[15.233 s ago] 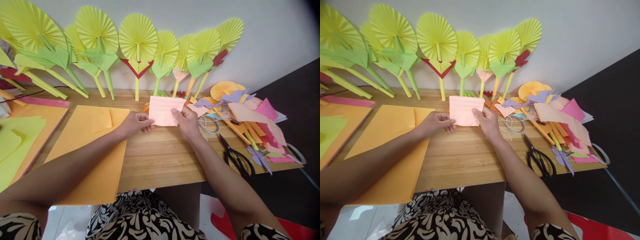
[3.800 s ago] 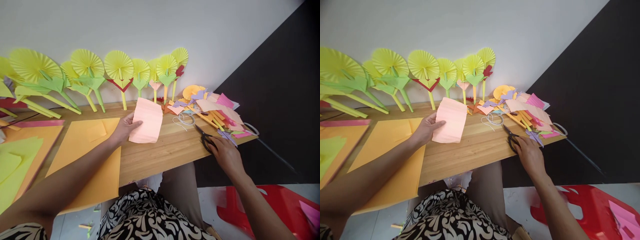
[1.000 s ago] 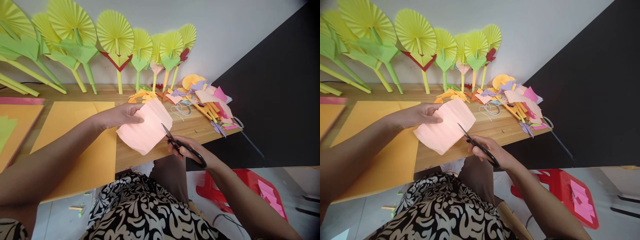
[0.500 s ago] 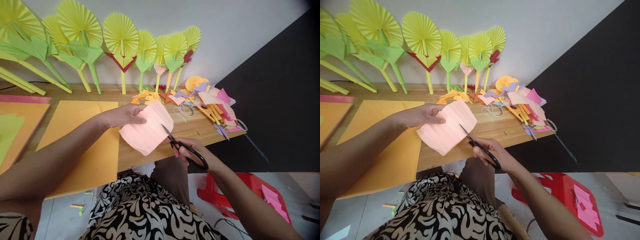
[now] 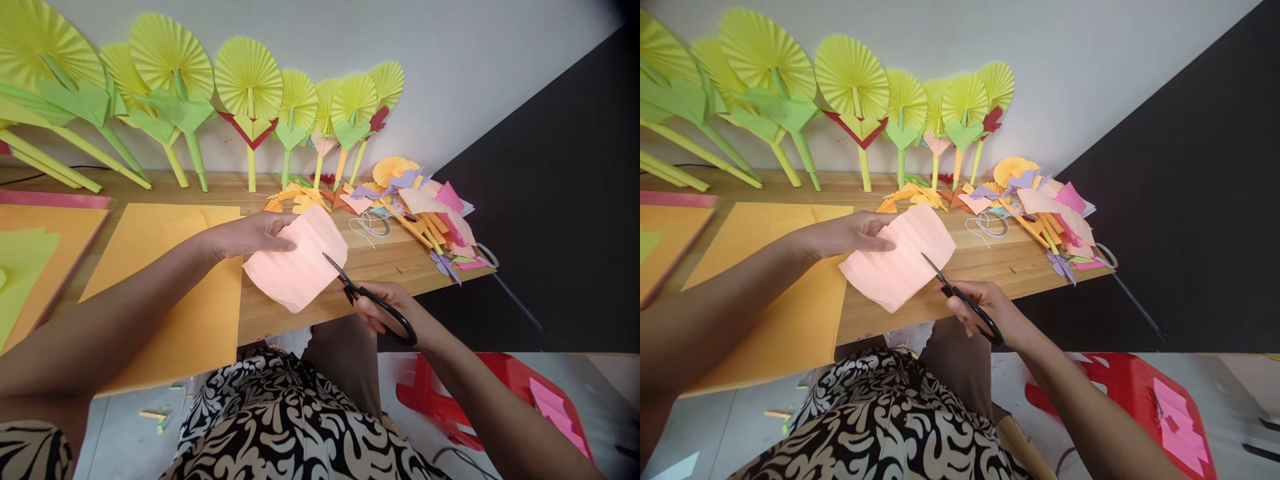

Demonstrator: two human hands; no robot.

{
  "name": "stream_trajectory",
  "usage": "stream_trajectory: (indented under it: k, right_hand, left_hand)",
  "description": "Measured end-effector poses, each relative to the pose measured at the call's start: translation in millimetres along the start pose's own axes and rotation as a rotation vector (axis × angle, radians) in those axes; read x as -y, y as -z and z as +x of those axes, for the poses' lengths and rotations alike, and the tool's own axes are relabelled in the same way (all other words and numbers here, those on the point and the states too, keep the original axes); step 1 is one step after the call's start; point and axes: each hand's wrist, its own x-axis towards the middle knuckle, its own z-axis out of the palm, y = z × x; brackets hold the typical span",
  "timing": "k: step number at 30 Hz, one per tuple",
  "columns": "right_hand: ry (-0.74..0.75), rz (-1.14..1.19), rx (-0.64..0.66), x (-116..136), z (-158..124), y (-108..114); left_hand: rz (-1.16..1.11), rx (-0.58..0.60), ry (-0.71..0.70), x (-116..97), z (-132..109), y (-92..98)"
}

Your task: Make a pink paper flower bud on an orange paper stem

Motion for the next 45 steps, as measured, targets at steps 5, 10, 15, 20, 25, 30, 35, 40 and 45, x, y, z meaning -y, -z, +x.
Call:
stream_trajectory:
  k: [5, 10, 15, 20, 25, 30, 35, 40, 45]
  right_hand:
    - [0.010, -0.053, -0.007, 0.6, -2.6, -0.9]
    - [-0.015, -0.083, -0.034, 4.8, -4.9, -1.4]
    - [-0.019, -0.107, -0.012, 8.9, -1.8, -2.4]
    - [0.061, -0.120, 0.063, 11.5, 4.7, -0.8]
    - [0.074, -0.158, 0.085, 19.5, 7.8, 0.1]
    - [0.086, -0.096, 0.093, 20.6, 12.8, -1.9]
    - [0.073, 0.044, 0.048, 9.5, 16.3, -2.9]
    - [0.083, 0.001, -0.010, 13.2, 15.0, -4.2]
    - [0.033, -0.039, -0.036, 18.3, 15.1, -5.4]
  left_hand:
    - [-0.108, -0.047, -0.006, 6.1, 3.3, 1.0]
    - [-0.071, -0.171, 0.122, 14.9, 6.0, 4.0]
    - [-0.002, -0.223, 0.164, 13.2, 5.5, 2.0]
    - [-0.005, -0.191, 0.102, 4.9, 3.2, -1.3]
    - [0.065, -0.193, 0.066, 1.4, 2.5, -1.6]
    - [0.072, -0.148, 0.038, 0.6, 2.4, 0.0]
    - [0.070, -0.141, 0.036, 1.8, 1.9, 2.5]
    - [0.068, -0.140, 0.021, 5.3, 1.1, 3.8]
    - [0.078, -0.159, 0.029, 3.3, 1.1, 2.4]
